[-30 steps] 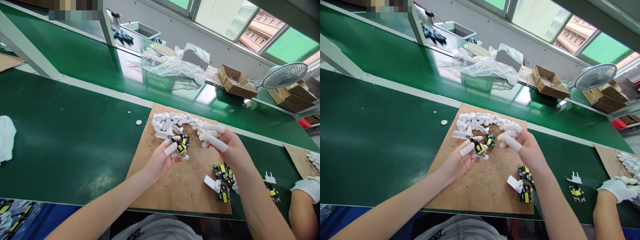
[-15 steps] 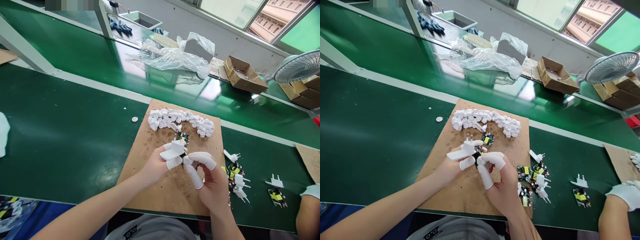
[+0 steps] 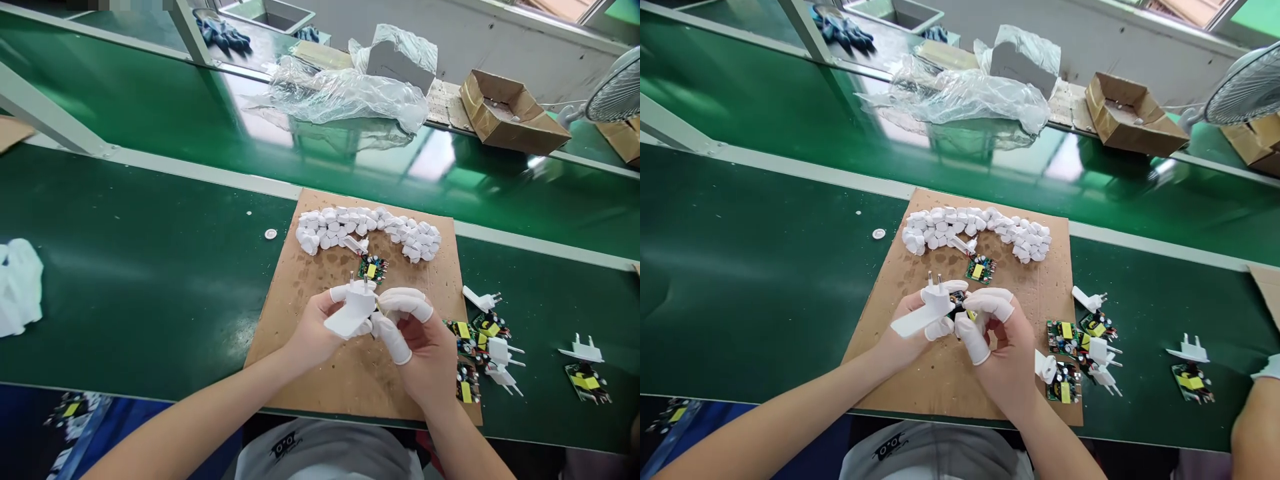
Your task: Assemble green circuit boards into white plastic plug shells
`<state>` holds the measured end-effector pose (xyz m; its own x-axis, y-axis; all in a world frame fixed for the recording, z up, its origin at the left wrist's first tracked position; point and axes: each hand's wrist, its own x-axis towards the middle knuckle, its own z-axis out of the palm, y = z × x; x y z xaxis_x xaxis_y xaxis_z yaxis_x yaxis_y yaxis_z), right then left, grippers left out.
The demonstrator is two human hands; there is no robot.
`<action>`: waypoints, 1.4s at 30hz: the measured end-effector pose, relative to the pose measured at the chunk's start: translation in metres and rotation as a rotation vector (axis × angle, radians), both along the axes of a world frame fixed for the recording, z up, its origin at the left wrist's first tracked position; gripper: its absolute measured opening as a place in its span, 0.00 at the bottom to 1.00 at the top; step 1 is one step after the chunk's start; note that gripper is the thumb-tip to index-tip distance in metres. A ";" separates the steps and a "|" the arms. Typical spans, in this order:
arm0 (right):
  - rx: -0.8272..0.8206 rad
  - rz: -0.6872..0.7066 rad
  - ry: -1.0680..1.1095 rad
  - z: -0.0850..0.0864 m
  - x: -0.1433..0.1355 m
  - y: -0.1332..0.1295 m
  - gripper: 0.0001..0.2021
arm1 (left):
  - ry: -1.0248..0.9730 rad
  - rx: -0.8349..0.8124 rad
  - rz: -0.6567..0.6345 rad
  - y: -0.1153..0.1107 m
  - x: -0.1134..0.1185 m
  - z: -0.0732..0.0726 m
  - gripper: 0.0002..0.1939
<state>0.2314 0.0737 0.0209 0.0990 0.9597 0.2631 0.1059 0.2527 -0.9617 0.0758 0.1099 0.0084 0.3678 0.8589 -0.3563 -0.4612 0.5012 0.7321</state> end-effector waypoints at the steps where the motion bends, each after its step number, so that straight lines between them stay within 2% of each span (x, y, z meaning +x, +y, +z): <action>1: -0.018 0.017 0.014 0.000 0.000 0.001 0.09 | 0.009 0.025 -0.003 0.000 0.000 -0.001 0.24; 6: -0.066 0.068 -0.002 0.000 0.007 0.007 0.02 | -0.024 0.109 -0.004 -0.002 0.003 -0.012 0.21; 9: -0.064 0.080 0.016 0.000 0.008 0.005 0.03 | -0.062 0.109 -0.022 -0.005 0.005 -0.017 0.20; 12: -0.078 0.108 0.055 0.001 0.005 0.002 0.06 | -0.037 0.121 -0.010 -0.007 0.004 -0.017 0.21; 15: -0.106 0.110 0.053 0.003 0.003 0.002 0.05 | -0.027 0.105 0.004 -0.006 0.002 -0.014 0.24; 20: -0.066 0.215 -0.005 0.003 0.008 0.004 0.05 | -0.027 0.059 0.032 -0.006 0.001 -0.020 0.25; 23: 0.043 0.178 -0.116 -0.001 0.012 0.002 0.12 | -0.046 0.039 -0.003 -0.007 0.001 -0.021 0.25; 27: 0.238 0.178 -0.343 -0.004 0.015 0.001 0.28 | -0.093 -0.056 -0.051 -0.008 0.000 -0.017 0.28; 30: 0.389 0.186 -0.510 -0.005 0.014 0.002 0.31 | -0.084 -0.065 -0.045 -0.008 -0.002 -0.017 0.27; 32: 0.443 0.200 -0.530 -0.009 0.014 0.003 0.32 | -0.069 -0.011 -0.031 -0.008 -0.002 -0.020 0.27; 36: 0.435 0.223 -0.540 -0.014 0.016 0.005 0.30 | -0.083 0.054 -0.043 -0.007 -0.001 -0.018 0.25; 42: 0.379 0.279 -0.538 -0.011 0.016 0.009 0.35 | -0.118 -0.110 -0.116 -0.008 -0.007 -0.011 0.25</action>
<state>0.2471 0.0829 0.0098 -0.3741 0.7631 0.5270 0.4233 0.6461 -0.6351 0.0687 0.1023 -0.0030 0.5070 0.7666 -0.3939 -0.4752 0.6299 0.6143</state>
